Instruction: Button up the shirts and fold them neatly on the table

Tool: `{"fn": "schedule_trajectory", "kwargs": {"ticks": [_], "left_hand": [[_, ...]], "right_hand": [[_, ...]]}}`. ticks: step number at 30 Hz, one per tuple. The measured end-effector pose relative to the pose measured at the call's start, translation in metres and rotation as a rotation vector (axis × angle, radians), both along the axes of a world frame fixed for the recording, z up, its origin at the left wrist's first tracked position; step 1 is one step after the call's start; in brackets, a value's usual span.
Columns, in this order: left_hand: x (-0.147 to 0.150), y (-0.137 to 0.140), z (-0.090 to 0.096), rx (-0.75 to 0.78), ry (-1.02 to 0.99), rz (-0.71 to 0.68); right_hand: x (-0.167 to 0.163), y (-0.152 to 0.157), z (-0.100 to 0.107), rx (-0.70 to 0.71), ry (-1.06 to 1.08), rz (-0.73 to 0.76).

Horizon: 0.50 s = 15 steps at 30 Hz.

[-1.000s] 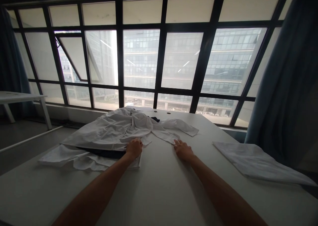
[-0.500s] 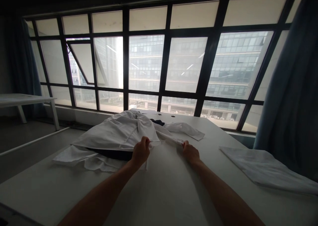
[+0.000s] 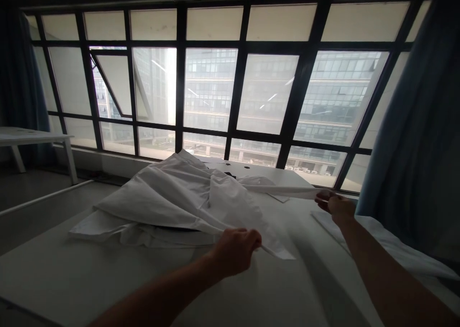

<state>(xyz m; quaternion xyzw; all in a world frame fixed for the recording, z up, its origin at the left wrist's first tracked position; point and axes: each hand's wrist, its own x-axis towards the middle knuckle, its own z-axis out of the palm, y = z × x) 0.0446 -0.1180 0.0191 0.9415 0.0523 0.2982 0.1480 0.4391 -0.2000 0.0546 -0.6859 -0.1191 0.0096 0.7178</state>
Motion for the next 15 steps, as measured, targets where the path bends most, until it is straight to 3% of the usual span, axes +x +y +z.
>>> {"fn": "schedule_trajectory", "kwargs": {"ticks": [4, 6, 8, 10, 13, 15], "left_hand": [[0.006, 0.015, -0.007, -0.029, 0.350, 0.157], [-0.002, 0.029, -0.001, -0.064, 0.551, 0.135], [-0.014, 0.045, 0.008, -0.064, 0.741, 0.020], [-0.026, 0.060, 0.015, -0.011, 0.757, 0.095], [-0.039, 0.078, 0.020, 0.027, 0.745, 0.348], [-0.045, 0.085, 0.023, -0.010, 0.803, 0.432]], "right_hand": [[-0.028, -0.002, -0.024, -0.175, 0.089, 0.163], [-0.041, 0.002, -0.034, -0.291, 0.071, 0.266], [-0.051, 0.007, -0.042, -0.464, 0.020, 0.362], [-0.058, 0.011, -0.047, -0.734, -0.127, 0.394], [-0.072, 0.022, -0.052, -1.119, -0.601, 0.162], [-0.084, 0.035, -0.054, -1.207, -0.899, -0.012]]}}
